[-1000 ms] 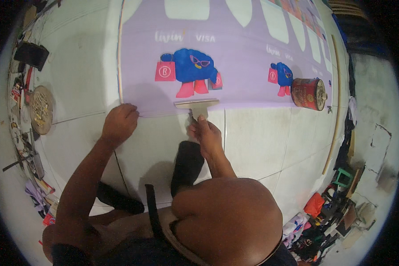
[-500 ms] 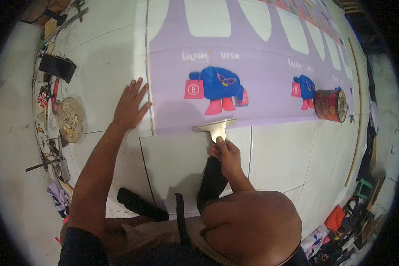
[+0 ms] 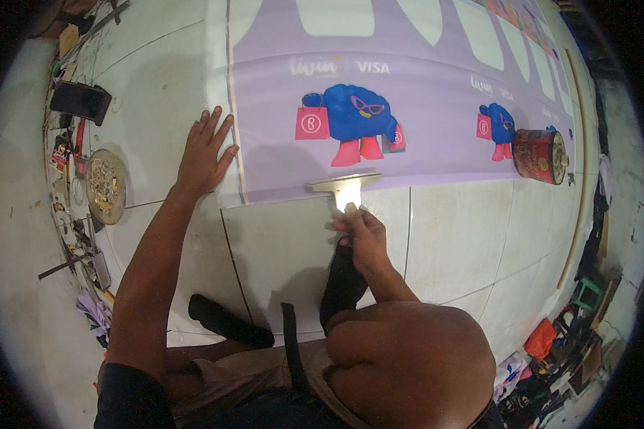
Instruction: The person cuts a large piece of printed purple and white fabric using shears, then uses a wooden rod to help align another layer of fabric before using a weighted tool to secure the edges.
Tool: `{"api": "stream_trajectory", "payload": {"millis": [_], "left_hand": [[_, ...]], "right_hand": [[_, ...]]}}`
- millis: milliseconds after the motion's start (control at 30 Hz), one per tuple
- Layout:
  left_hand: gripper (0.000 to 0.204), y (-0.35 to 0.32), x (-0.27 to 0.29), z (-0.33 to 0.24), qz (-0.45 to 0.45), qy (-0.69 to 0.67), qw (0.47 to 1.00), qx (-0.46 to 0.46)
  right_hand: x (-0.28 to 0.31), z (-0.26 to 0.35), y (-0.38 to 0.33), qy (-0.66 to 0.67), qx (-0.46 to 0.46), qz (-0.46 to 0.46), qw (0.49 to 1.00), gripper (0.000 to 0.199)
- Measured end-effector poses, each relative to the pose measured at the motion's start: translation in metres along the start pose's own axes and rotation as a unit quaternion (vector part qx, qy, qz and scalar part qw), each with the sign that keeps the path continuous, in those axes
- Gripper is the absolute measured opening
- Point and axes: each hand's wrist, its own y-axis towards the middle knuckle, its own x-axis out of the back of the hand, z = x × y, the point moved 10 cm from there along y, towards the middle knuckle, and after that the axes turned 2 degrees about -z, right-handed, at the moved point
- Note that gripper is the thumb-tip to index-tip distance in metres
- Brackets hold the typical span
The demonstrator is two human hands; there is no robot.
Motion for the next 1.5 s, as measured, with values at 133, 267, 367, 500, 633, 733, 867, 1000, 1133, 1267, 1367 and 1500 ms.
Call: {"api": "stream_trajectory", "payload": {"millis": [133,267,367,500,633,733,867,1000,1133,1267,1367,1500], "left_hand": [[0.058,0.001,-0.001,0.001,0.002,0.0,1.0,0.001],[0.059,0.005,0.002,-0.002,0.011,0.002,1.0,0.004],[0.061,-0.001,-0.003,0.004,0.02,-0.015,1.0,0.004],[0.061,0.002,-0.001,-0.001,0.027,-0.029,0.999,0.014],[0.06,0.004,0.007,-0.001,0.023,-0.055,0.998,0.021],[0.061,0.004,0.015,0.004,-0.017,-0.114,0.993,0.036],[0.055,-0.007,0.021,0.024,-0.067,-0.065,0.989,0.111],[0.057,0.0,0.013,0.026,-0.07,-0.093,0.984,0.131],[0.059,-0.004,0.011,0.029,-0.065,-0.114,0.982,0.137],[0.062,-0.002,0.008,0.03,-0.052,-0.086,0.986,0.135],[0.062,-0.004,0.004,0.031,-0.031,-0.057,0.988,0.138],[0.057,-0.002,0.005,0.029,-0.062,-0.056,0.986,0.142]], "right_hand": [[-0.011,-0.004,-0.002,0.007,-0.002,0.006,1.0,0.037],[-0.024,-0.005,-0.009,-0.001,0.0,0.011,1.0,0.04],[-0.035,-0.011,-0.009,0.033,-0.009,0.017,0.999,0.042],[-0.034,-0.01,-0.006,0.03,-0.018,0.028,0.999,0.045],[-0.026,0.002,-0.008,-0.093,-0.105,0.068,0.988,0.054],[-0.025,0.045,-0.009,-0.475,-0.086,0.18,0.857,0.051],[-0.073,0.2,0.045,-0.595,0.263,0.04,0.759,0.039],[-0.156,0.297,0.094,-0.566,0.596,0.001,0.57,0.053],[-0.242,0.315,0.151,-0.619,0.573,-0.029,0.537,0.065],[-0.285,0.316,0.172,-0.604,0.576,-0.066,0.547,0.067],[-0.291,0.316,0.18,-0.596,0.575,-0.068,0.556,0.069],[-0.297,0.317,0.187,-0.582,0.59,-0.071,0.556,0.071]]}}
